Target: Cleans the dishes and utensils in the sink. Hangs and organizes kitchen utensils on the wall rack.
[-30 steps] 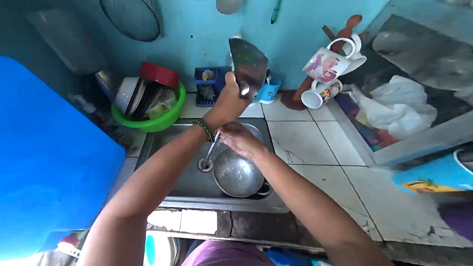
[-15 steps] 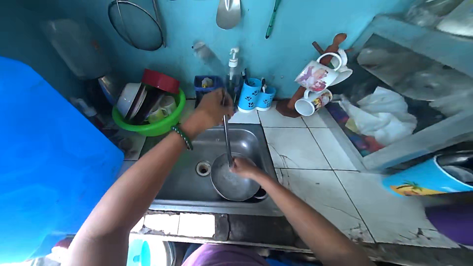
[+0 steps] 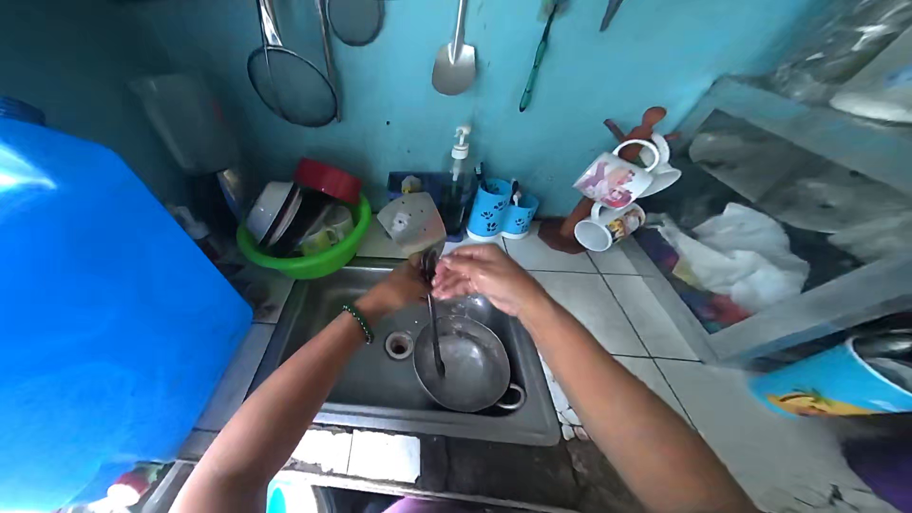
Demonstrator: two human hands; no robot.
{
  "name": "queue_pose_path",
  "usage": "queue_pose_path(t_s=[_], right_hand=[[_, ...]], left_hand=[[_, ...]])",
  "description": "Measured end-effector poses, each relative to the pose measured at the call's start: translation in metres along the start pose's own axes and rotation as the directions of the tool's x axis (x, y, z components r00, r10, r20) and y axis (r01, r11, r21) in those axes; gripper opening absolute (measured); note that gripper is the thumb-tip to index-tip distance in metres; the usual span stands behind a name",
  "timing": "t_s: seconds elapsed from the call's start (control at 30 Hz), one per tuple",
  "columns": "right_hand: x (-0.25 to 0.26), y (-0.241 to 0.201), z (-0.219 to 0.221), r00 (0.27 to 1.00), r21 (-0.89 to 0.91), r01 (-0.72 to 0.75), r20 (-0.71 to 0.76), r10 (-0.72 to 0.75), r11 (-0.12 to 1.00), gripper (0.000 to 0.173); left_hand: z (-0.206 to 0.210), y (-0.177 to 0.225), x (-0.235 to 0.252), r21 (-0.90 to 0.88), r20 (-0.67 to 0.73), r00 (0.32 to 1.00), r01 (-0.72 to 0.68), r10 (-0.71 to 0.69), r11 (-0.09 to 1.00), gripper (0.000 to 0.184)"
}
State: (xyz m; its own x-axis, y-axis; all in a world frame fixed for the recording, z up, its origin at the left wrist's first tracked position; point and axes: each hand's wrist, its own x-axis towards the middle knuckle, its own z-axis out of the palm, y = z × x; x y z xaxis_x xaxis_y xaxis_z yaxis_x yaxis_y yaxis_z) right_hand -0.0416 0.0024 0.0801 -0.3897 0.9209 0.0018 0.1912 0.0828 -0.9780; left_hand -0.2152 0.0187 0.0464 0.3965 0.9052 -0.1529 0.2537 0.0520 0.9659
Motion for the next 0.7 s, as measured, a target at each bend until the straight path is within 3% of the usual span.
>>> queue_pose_path(t_s=[0.13, 0.27, 0.37, 0.5, 0.6, 0.7], right_hand=[[0.003, -0.052, -0.013, 0.986, -0.299, 0.144, -0.037, -0.162, 0.943, 0.024], [-0.003, -0.050, -0.029, 0.976, -0.312, 0.128, -0.129, -0.175, 0.941, 0.022], [-0.004, -0.011, -0.037, 0.987, -0.369, -0.006, -0.150, -0.053, 0.930, 0.018], [-0.006, 0.064, -0.026, 0.989, -0.391, -0.115, 0.040, 0.141, 0.913, 0.037], [-0.005, 0.112, -0.010, 0.976, -0.371, -0.158, 0.085, 0.203, 0.915, 0.037], [-0.005, 0.130, -0.002, 0.988, -0.333, -0.144, 0.011, 0.157, 0.932, 0.026]], left_hand=[[0.007, 0.017, -0.001, 0.039, 0.084, 0.995, 0.043, -0.046, 0.998, 0.013], [0.007, 0.033, -0.007, 0.065, 0.134, 0.991, 0.011, -0.020, 0.998, 0.008], [0.005, 0.047, -0.012, 0.076, 0.129, 0.992, -0.025, 0.015, 0.997, 0.011], [0.003, 0.055, -0.010, 0.039, 0.131, 0.988, -0.087, 0.081, 0.995, 0.012], [0.004, 0.057, -0.006, 0.026, 0.138, 0.985, -0.112, 0.107, 0.993, 0.012], [0.004, 0.053, -0.001, 0.047, 0.145, 0.980, -0.144, 0.136, 0.988, 0.018]])
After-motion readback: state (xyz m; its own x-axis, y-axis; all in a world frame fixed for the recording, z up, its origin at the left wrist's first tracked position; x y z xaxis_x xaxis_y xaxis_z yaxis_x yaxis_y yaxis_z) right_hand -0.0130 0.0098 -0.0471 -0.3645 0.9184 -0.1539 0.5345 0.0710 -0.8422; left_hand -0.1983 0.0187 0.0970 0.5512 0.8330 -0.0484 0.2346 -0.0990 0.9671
